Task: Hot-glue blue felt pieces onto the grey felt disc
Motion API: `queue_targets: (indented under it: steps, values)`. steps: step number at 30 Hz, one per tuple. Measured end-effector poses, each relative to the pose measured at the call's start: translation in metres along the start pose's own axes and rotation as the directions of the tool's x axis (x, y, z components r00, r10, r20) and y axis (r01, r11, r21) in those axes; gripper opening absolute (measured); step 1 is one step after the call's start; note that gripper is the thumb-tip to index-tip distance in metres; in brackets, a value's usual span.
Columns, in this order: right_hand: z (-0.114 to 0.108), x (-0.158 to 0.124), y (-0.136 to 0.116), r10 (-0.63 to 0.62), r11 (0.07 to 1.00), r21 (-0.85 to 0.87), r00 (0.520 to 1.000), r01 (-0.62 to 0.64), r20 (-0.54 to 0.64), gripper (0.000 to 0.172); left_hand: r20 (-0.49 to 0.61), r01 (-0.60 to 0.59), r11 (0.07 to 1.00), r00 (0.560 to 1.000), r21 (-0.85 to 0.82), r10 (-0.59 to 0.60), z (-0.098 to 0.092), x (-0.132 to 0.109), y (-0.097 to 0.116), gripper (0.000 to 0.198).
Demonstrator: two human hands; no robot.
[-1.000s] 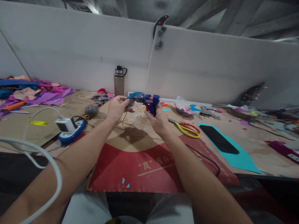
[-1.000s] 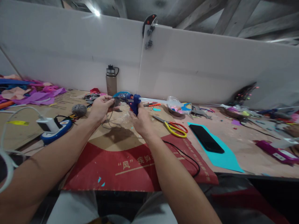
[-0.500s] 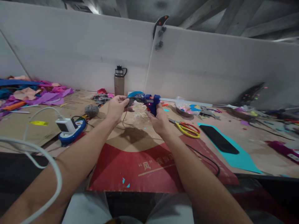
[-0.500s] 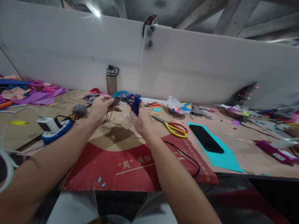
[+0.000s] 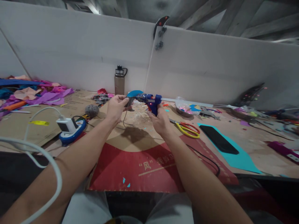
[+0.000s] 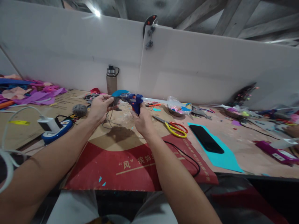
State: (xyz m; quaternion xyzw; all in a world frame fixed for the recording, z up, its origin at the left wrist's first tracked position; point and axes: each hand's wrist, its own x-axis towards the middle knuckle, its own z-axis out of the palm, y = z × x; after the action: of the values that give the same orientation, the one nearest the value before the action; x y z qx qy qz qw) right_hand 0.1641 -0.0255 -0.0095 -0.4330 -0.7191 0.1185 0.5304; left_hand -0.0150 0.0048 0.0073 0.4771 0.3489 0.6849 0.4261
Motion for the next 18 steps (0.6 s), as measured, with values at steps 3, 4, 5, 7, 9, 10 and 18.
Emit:
queue_targets:
  steps: [3, 4, 5, 7, 9, 10, 18]
  values:
    - [-0.0002, -0.0002, -0.0001, 0.002, 1.0, 0.008, 1.0, -0.002, 0.004, 0.044, 0.002, -0.009, 1.0, 1.0, 0.001, 0.009, 0.0001, -0.0005, 0.0007, 0.017]
    - [-0.0003, -0.0002, -0.0001, -0.001, 1.0, 0.013, 1.0, 0.001, 0.004, 0.044, 0.002, -0.01, 1.0, 1.0, -0.002, 0.01, 0.0001, -0.0006, 0.0009, 0.017]
    - [-0.0004, -0.0001, -0.0001, -0.004, 1.0, 0.015, 1.0, 0.004, 0.003, 0.044, 0.002, -0.011, 1.0, 1.0, -0.007, 0.011, 0.0, -0.0006, 0.001, 0.016]
    - [-0.0005, 0.0001, -0.0001, -0.003, 1.0, 0.016, 1.0, 0.003, 0.001, 0.044, 0.005, -0.014, 1.0, 1.0, -0.019, 0.014, -0.0003, -0.0006, 0.0011, 0.017]
    - [-0.0005, 0.0005, 0.0001, -0.003, 1.0, 0.017, 1.0, 0.003, -0.003, 0.045, 0.001, -0.012, 1.0, 1.0, -0.025, 0.012, -0.0006, -0.0003, 0.0008, 0.017]
    - [-0.0005, 0.0008, 0.0003, -0.01, 1.0, 0.019, 1.0, 0.01, -0.004, 0.045, -0.002, -0.009, 1.0, 1.0, -0.027, 0.009, -0.0008, -0.0001, 0.0006, 0.017]
    - [-0.0017, 0.0009, 0.001, -0.05, 0.998, 0.041, 0.999, 0.051, -0.02, 0.042, -0.026, 0.0, 0.998, 1.0, -0.057, -0.001, -0.0018, 0.0024, 0.0004, 0.016]
